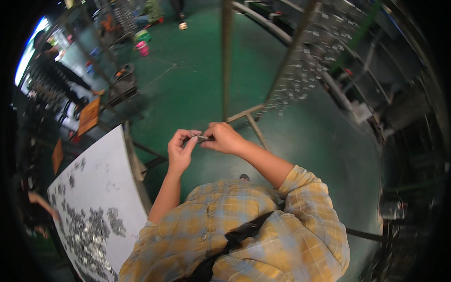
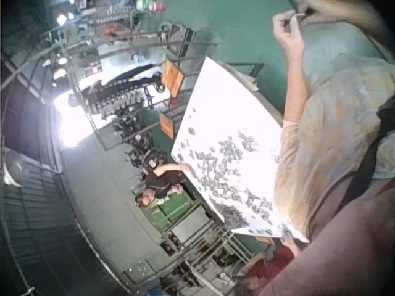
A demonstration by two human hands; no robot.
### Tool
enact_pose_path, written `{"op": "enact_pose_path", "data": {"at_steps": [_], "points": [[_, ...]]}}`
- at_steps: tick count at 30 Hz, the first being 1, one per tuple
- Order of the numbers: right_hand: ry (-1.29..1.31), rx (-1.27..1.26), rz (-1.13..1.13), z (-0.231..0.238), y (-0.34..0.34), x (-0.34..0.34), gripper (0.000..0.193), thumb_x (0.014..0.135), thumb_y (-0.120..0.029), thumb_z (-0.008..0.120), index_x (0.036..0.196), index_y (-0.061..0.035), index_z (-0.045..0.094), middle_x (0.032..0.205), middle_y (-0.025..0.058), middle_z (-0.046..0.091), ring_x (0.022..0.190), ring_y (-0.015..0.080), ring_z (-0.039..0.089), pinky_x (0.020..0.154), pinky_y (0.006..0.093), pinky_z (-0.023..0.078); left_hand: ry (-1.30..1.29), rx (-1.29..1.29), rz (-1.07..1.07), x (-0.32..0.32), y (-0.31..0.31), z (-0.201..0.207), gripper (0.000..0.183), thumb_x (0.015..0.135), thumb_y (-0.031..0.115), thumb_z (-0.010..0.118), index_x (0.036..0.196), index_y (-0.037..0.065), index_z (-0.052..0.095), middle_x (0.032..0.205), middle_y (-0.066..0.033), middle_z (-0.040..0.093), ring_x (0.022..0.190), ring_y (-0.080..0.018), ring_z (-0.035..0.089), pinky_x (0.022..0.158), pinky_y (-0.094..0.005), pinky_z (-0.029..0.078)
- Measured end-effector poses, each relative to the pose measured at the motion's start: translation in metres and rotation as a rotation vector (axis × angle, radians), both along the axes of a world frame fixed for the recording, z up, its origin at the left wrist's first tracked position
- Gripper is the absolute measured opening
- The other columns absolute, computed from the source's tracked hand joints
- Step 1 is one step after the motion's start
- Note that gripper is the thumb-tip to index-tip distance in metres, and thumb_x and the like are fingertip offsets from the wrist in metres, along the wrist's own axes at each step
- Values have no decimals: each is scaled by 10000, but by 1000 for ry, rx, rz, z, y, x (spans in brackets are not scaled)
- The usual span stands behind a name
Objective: The person hangs metal clips onto a vertical wire rack and then sorts through a pile of metal wires and clips on a table, picking up individual items and examining them.
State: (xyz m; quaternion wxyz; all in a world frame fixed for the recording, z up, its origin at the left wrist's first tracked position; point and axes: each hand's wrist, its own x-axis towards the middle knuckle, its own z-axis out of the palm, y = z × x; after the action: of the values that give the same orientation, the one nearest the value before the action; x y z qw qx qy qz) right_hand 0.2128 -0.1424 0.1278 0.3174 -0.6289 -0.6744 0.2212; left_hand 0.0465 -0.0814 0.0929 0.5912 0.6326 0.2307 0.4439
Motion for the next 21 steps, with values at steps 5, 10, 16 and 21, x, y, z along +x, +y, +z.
{"op": "enact_pose_path", "data": {"at_steps": [5,10,16,21], "points": [[216,-324,-20,-51,-64,134,389,683,-343,735,861,-2,672,720,109,632,672,189,606,637,301,485,62,-25,-206,84,-22,-15,121,827,11,561,814,27,441,888,-109,611,852,-146,581,773,-282,462],[189,-439,-650,-95,-120,263,313,719,-274,715,845,10,673,701,83,646,604,138,593,562,270,484,91,42,-286,149,-41,-26,112,816,17,570,804,26,459,857,-97,619,815,-137,582,751,-278,462],[208,-24,-800,-119,-79,319,373,708,-141,705,1064,-75,617,655,50,590,608,122,543,589,270,446,267,164,-393,186,-55,-31,112,792,54,595,794,21,488,826,-71,629,789,-144,588,738,-288,455],[98,-72,-689,-125,-58,336,493,688,-83,709,1158,-115,563,607,29,505,579,117,494,564,280,422,332,178,-389,198,-57,-35,119,786,83,601,809,22,501,803,-66,619,765,-159,586,732,-300,458]]}}
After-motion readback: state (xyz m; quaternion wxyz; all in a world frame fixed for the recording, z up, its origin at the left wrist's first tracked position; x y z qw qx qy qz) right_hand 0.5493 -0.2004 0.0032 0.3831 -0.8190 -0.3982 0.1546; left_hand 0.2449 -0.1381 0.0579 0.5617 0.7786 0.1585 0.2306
